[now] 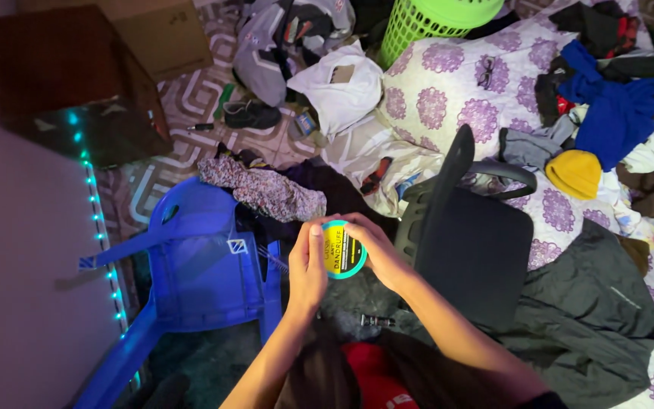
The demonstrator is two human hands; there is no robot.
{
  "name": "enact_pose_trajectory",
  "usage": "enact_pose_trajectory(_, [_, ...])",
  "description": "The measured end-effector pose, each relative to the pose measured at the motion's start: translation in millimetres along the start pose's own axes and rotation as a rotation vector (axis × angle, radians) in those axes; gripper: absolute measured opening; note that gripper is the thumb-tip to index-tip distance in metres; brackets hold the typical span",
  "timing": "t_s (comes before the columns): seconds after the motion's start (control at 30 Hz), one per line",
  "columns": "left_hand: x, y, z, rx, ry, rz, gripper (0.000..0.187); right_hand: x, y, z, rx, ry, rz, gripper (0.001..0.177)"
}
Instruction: Tidying a cluttered bedroom by handling objects, moving a chair, and sorting laundry.
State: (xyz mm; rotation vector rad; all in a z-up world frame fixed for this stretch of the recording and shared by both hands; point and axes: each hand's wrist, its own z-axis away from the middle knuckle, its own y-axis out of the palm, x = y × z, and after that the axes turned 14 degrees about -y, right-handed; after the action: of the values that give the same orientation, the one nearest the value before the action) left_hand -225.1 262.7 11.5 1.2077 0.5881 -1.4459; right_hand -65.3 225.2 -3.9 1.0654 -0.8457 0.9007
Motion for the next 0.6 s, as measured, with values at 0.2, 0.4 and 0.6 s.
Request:
enact_pose_trajectory(0.2, [27,-24,-18,-0.08,0.104,-0.01,0.045,-28,6,-19,-0.195,0.165,-0.352,0.038])
enact_pose_trajectory(0.4, [-6,-32,-7,-0.053,0.086,-0.223,0.054,-36,24,-29,-0.181,0.169,-0.452,0.043])
enact_pose_trajectory(0.6, [57,-64,-63,-0.173,-0.061,-0.065,0.059,-45,43,-49,-0.008,-0.03,-0.452,0.027])
